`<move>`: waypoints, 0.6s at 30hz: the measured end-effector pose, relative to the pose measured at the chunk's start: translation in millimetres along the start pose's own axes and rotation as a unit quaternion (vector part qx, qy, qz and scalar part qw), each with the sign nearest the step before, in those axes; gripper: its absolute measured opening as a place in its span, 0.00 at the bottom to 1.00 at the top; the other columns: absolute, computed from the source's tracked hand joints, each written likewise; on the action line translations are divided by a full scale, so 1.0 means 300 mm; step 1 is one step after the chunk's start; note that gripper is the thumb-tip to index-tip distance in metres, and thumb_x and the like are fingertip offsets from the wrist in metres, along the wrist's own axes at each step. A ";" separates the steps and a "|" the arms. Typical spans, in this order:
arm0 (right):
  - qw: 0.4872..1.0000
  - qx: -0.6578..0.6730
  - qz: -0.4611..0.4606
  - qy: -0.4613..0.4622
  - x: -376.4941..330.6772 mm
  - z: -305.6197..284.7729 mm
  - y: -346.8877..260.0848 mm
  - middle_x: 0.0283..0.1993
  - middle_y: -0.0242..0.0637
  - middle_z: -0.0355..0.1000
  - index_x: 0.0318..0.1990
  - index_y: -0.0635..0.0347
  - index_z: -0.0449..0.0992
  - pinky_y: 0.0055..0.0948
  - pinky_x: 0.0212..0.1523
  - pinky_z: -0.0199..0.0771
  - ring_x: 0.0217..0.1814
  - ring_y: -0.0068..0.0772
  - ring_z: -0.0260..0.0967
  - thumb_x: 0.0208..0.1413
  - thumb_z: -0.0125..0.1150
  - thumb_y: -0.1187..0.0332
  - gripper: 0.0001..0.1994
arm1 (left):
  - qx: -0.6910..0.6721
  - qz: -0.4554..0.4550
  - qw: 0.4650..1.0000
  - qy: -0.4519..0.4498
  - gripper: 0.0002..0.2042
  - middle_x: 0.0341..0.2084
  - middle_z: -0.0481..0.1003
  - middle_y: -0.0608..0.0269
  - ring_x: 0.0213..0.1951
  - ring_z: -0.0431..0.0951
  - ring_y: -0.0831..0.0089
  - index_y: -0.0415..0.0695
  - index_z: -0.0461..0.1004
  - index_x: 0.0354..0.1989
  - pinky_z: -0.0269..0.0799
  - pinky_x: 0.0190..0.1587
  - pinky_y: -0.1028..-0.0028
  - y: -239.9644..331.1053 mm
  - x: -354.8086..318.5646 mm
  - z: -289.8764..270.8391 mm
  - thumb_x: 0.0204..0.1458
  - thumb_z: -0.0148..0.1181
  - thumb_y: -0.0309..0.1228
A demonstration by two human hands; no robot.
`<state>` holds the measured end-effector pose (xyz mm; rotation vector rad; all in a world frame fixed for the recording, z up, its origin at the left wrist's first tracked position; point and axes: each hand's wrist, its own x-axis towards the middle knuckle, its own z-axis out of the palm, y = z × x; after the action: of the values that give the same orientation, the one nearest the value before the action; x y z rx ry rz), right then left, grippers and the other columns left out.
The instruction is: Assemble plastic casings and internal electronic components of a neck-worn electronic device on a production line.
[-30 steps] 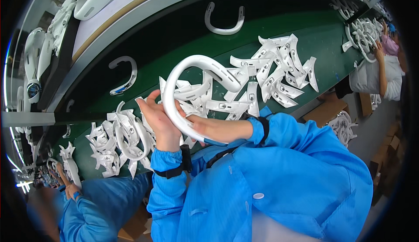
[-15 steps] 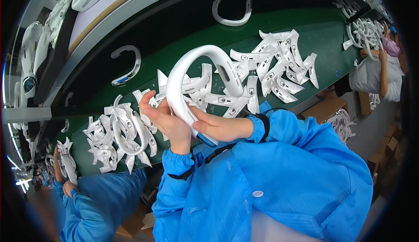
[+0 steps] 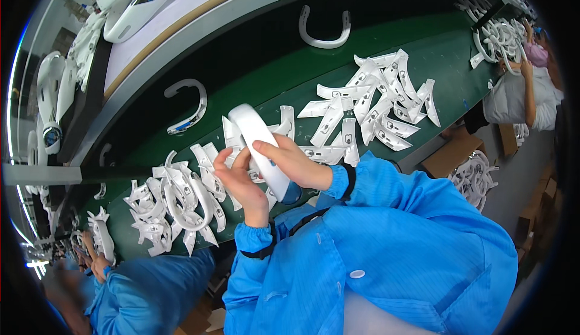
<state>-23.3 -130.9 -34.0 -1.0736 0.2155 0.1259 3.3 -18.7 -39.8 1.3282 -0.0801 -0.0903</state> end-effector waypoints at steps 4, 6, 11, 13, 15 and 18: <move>0.993 0.102 0.004 0.057 0.016 -0.017 -0.030 0.28 0.37 0.69 0.43 0.68 0.66 0.20 0.18 0.70 0.23 0.23 0.69 0.57 0.50 0.54 0.21 | -0.163 -0.245 0.954 -0.050 0.32 0.43 0.69 0.48 0.42 0.71 0.62 0.45 0.61 0.47 0.65 0.46 0.63 -0.060 -0.023 -0.085 0.54 0.24 0.62; 0.993 0.110 0.004 0.047 0.019 -0.031 -0.020 0.27 0.36 0.69 0.42 0.68 0.68 0.20 0.19 0.69 0.23 0.22 0.68 0.57 0.48 0.53 0.22 | -0.189 -0.293 0.937 -0.012 0.34 0.39 0.70 0.48 0.38 0.73 0.63 0.44 0.61 0.46 0.67 0.42 0.65 -0.061 -0.051 -0.009 0.54 0.21 0.62; 0.999 0.017 0.028 0.015 0.011 -0.053 -0.095 0.24 0.36 0.69 0.39 0.66 0.69 0.21 0.21 0.68 0.23 0.21 0.68 0.59 0.42 0.49 0.24 | -0.061 -0.292 0.936 -0.188 0.35 0.20 0.72 0.50 0.21 0.73 0.66 0.40 0.61 0.45 0.69 0.25 0.73 -0.053 -0.088 0.042 0.56 0.13 0.58; 0.998 -0.013 -0.048 0.043 0.064 -0.060 -0.092 0.21 0.36 0.69 0.36 0.65 0.68 0.20 0.20 0.71 0.18 0.23 0.68 0.61 0.37 0.49 0.24 | 0.013 -0.281 0.937 -0.206 0.35 0.21 0.72 0.51 0.22 0.73 0.68 0.40 0.60 0.48 0.69 0.25 0.73 -0.081 -0.090 0.029 0.56 0.15 0.59; 0.999 -0.016 -0.007 0.043 0.076 -0.091 -0.095 0.17 0.34 0.67 0.29 0.63 0.68 0.21 0.16 0.66 0.13 0.22 0.63 0.61 0.36 0.48 0.25 | 0.127 -0.194 0.950 -0.208 0.33 0.24 0.71 0.56 0.23 0.72 0.72 0.41 0.53 0.58 0.69 0.25 0.76 -0.065 -0.123 0.056 0.58 0.20 0.56; 0.999 -0.011 -0.023 0.042 0.064 -0.113 -0.049 0.16 0.33 0.65 0.25 0.62 0.68 0.21 0.14 0.62 0.12 0.22 0.60 0.61 0.35 0.49 0.25 | 0.279 -0.101 0.933 -0.203 0.31 0.25 0.69 0.59 0.24 0.71 0.74 0.43 0.45 0.63 0.68 0.25 0.77 -0.048 -0.149 0.078 0.59 0.21 0.53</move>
<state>-5.5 -167.9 -41.4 -1.1070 0.2653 0.0413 -43.9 -39.6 -48.6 1.8683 -0.3392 -0.5512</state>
